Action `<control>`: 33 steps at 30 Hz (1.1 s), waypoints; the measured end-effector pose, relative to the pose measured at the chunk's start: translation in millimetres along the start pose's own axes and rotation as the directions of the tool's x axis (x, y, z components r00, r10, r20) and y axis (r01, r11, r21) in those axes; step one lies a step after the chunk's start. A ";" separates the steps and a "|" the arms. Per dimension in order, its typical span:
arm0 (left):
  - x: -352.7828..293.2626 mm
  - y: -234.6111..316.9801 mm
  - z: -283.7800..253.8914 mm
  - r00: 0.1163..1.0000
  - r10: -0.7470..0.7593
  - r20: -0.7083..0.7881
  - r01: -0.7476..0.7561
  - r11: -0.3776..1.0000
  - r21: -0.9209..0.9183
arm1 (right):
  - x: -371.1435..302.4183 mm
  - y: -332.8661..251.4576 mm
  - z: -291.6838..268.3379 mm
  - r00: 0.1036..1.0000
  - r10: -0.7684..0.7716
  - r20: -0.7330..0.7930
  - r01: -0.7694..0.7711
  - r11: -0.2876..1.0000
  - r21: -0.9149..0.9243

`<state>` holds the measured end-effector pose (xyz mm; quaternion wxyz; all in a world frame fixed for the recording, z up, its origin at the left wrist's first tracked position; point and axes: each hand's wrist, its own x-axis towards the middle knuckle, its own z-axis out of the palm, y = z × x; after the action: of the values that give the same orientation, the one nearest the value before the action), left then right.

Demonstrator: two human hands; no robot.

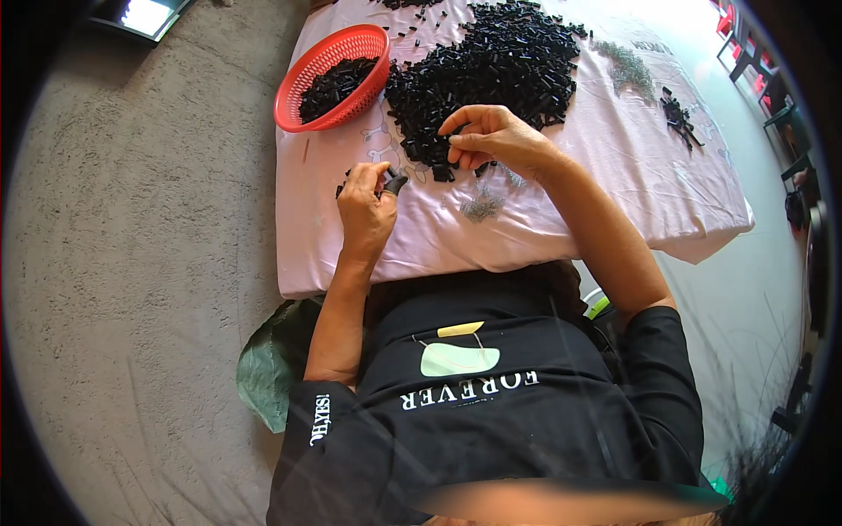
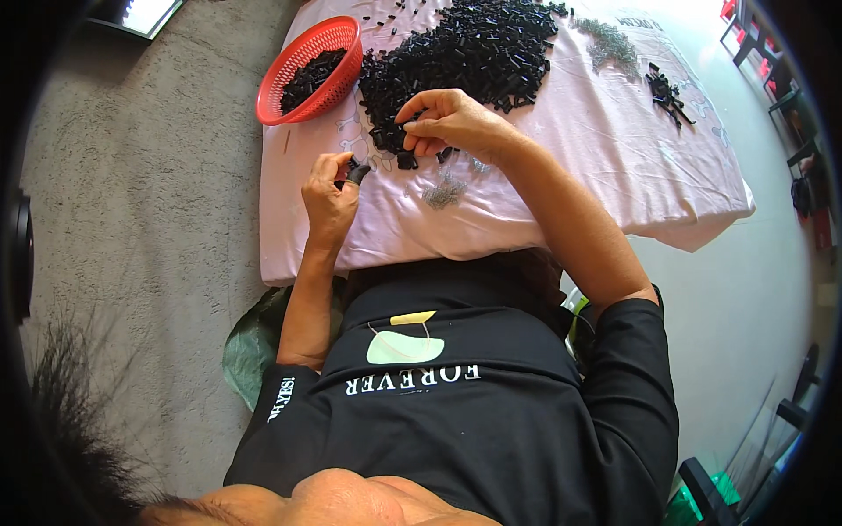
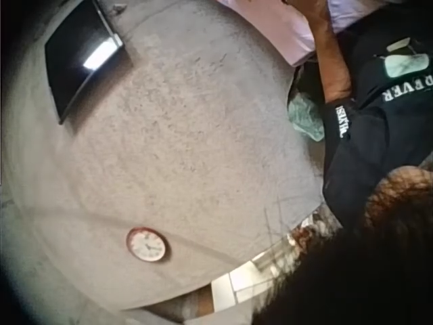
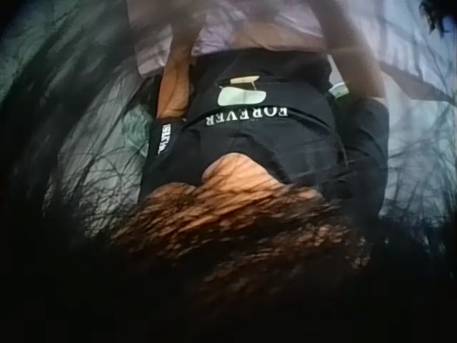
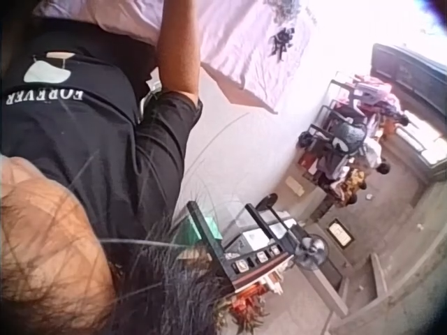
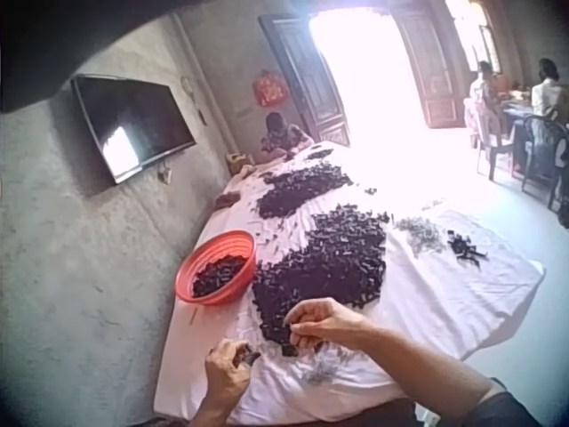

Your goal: Assembling small black plastic components by hand.

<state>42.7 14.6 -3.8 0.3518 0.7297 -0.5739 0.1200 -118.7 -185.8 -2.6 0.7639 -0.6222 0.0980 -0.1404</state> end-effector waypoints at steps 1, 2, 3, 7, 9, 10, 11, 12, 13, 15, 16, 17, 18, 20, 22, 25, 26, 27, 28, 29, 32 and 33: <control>-1.7 -1.8 -1.2 1.000 -0.029 -0.010 0.029 0.999 0.020 | 0.7 1.2 -1.0 1.000 0.005 0.025 -0.005 1.000 -0.015; -4.9 -6.9 -2.2 0.998 -0.050 -0.023 0.050 0.998 0.026 | 0.8 1.3 0.3 1.000 0.015 0.015 -0.015 1.000 -0.014; -6.9 -12.3 -3.3 0.998 -0.050 -0.024 0.051 0.998 0.025 | 1.2 1.7 0.2 1.000 0.016 0.015 -0.015 1.000 -0.015; -9.7 -22.1 -10.2 0.986 -0.168 0.012 0.166 0.983 0.073 | 3.7 3.2 -1.6 0.998 0.015 -0.059 -0.018 0.998 -0.054; -11.8 -30.4 -14.0 0.984 -0.170 0.051 0.154 0.962 0.224 | 4.4 3.5 -1.7 0.997 0.008 -0.078 -0.015 0.996 -0.093; -13.2 -32.4 -13.6 0.981 -0.189 0.048 0.173 0.956 0.236 | 4.6 3.4 -1.7 0.996 0.006 -0.093 -0.017 0.992 -0.124; -11.5 -28.9 -14.2 0.980 -0.191 0.047 0.175 0.956 0.236 | 5.3 3.5 -1.2 0.994 0.003 -0.107 -0.020 0.988 -0.156; -9.5 -24.2 -13.2 0.991 -0.131 0.007 0.126 0.965 0.230 | 5.8 4.0 -1.1 0.994 0.004 -0.105 -0.020 0.988 -0.156; -7.0 -18.5 -12.0 0.997 -0.071 -0.033 0.077 0.971 0.225 | 6.1 4.9 -1.3 0.993 0.012 -0.120 -0.033 0.983 -0.178; -1.6 -4.9 -8.7 0.998 -0.068 0.007 0.067 0.992 0.106 | 6.0 5.4 -1.5 0.991 0.020 -0.134 -0.047 0.978 -0.201; 1.7 1.7 -3.4 0.994 -0.091 0.057 0.091 0.996 -0.009 | 5.9 5.4 -1.5 0.987 0.021 -0.160 -0.054 0.977 -0.204; 4.1 8.8 1.9 0.994 -0.060 0.087 0.065 0.997 -0.045 | 6.4 5.2 -1.2 0.983 0.021 -0.184 -0.059 0.976 -0.208; 5.9 14.2 7.2 0.993 -0.029 0.116 0.038 0.996 -0.082 | 6.7 5.3 -1.0 0.983 0.021 -0.182 -0.059 0.976 -0.209; 7.8 17.9 16.8 0.987 0.012 0.158 0.001 0.997 -0.083 | 6.5 6.5 -1.6 0.978 -0.001 -0.206 -0.049 0.970 -0.240; 10.7 23.3 21.9 0.978 0.046 0.205 -0.032 0.997 -0.068 | 7.0 7.9 -2.1 0.983 -0.008 -0.185 -0.038 0.969 -0.244; 12.7 23.1 25.9 0.965 0.024 0.261 -0.009 0.998 -0.061 | 6.1 6.9 -0.2 0.989 -0.006 -0.146 -0.033 0.965 -0.260; 12.9 23.2 27.0 0.958 0.008 0.285 0.009 0.998 -0.056 | 5.5 6.2 0.0 0.991 0.004 -0.130 -0.040 0.960 -0.276; 12.8 22.6 27.1 0.958 0.010 0.287 0.007 0.998 -0.056 | 5.5 6.7 0.3 0.991 0.003 -0.132 -0.039 0.961 -0.275; 12.5 21.4 26.7 0.955 0.020 0.297 -0.016 1.000 -0.017 | 5.7 7.5 0.6 0.993 0.003 -0.119 -0.037 0.958 -0.285; 12.4 19.8 26.4 0.952 0.030 0.306 -0.039 0.999 0.023 | 6.0 7.5 0.6 0.995 0.002 -0.104 -0.033 0.955 -0.296; 11.6 13.6 28.8 0.960 0.046 0.277 -0.055 0.998 0.026 | 4.7 4.0 0.4 0.991 -0.009 -0.132 -0.027 0.963 -0.268; 12.0 14.6 28.3 0.960 0.047 0.277 -0.056 0.998 0.025 | 4.8 3.7 0.0 0.991 -0.010 -0.132 -0.026 0.963 -0.269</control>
<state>26.6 -14.2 -11.8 0.2529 0.7298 -0.6342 0.0357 -113.7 -186.7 -6.1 0.6645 -0.7093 0.1691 -0.1637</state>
